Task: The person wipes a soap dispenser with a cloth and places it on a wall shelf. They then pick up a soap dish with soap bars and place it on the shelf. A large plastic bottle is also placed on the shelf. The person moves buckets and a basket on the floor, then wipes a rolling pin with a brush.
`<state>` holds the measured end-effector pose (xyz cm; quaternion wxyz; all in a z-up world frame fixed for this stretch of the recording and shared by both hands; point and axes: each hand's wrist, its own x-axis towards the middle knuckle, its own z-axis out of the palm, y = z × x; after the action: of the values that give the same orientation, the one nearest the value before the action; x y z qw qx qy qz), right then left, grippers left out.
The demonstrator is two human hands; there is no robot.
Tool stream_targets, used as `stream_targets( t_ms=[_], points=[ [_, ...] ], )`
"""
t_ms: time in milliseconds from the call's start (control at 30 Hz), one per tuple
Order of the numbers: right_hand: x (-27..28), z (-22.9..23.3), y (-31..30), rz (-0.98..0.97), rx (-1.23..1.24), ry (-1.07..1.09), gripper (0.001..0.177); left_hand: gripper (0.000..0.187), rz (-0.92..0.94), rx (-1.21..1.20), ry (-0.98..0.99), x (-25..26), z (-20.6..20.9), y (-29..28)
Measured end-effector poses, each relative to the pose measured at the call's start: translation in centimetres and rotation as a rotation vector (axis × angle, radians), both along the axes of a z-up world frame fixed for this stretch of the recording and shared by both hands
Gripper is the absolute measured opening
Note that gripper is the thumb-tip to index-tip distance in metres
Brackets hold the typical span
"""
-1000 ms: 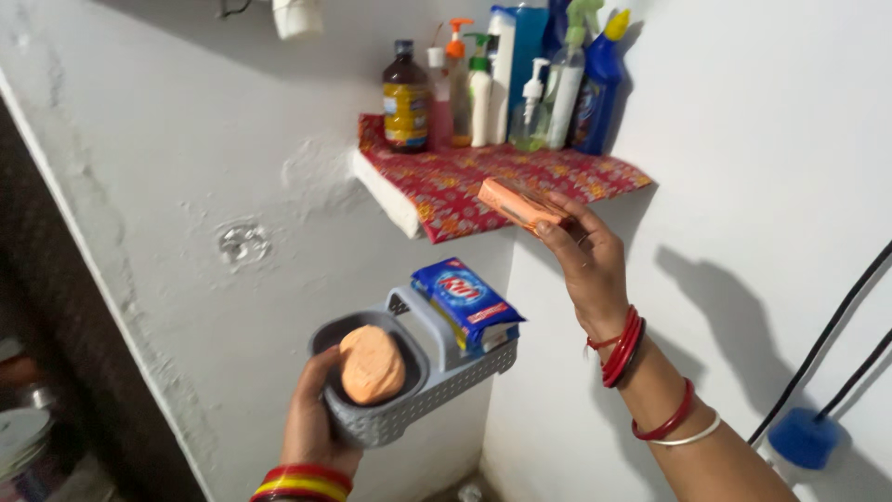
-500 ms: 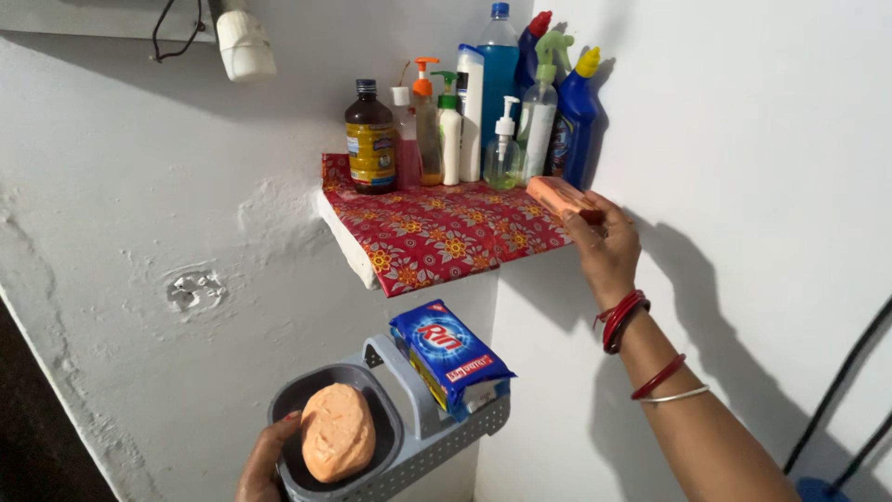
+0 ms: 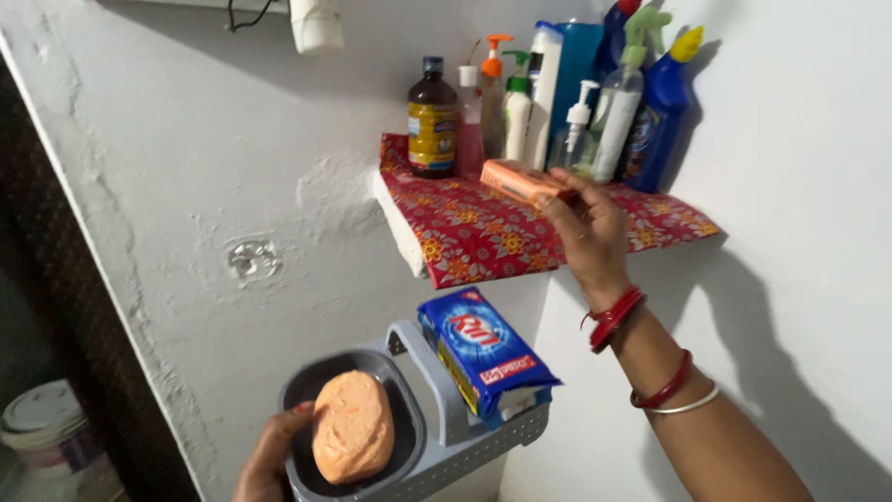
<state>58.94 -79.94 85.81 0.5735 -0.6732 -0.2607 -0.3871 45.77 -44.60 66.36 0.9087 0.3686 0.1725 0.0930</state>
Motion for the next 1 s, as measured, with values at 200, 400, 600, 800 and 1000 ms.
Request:
stream_targets(
  t_ms=[200, 400, 600, 800, 1000],
  points=[
    [-1.4, 0.8, -0.3, 0.175, 0.064, 0.018, 0.041, 0.039, -0.077, 0.015, 0.108, -5.8, 10.0, -0.7],
    [-1.7, 1.9, -1.2, 0.161, 0.143, 0.05, 0.037, 0.044, -0.188, 0.01, 0.045, -8.7, 17.2, -3.0],
    [-4.0, 3.5, -1.8, 0.12, 0.185, 0.087, 0.032, 0.039, -0.267, -0.003, -0.155, -7.2, 20.7, -5.0],
    [-4.5, 5.0, -3.1, 0.079, 0.303, 0.111, 0.033, 0.036, -0.314, -0.042, -0.333, -1.0, 22.3, -6.9],
    [-2.6, 5.4, -5.5, -0.005, 0.368, 0.069, 0.034, 0.034, -0.351, -0.054, -0.431, 7.3, 23.5, -9.1]
  ],
)
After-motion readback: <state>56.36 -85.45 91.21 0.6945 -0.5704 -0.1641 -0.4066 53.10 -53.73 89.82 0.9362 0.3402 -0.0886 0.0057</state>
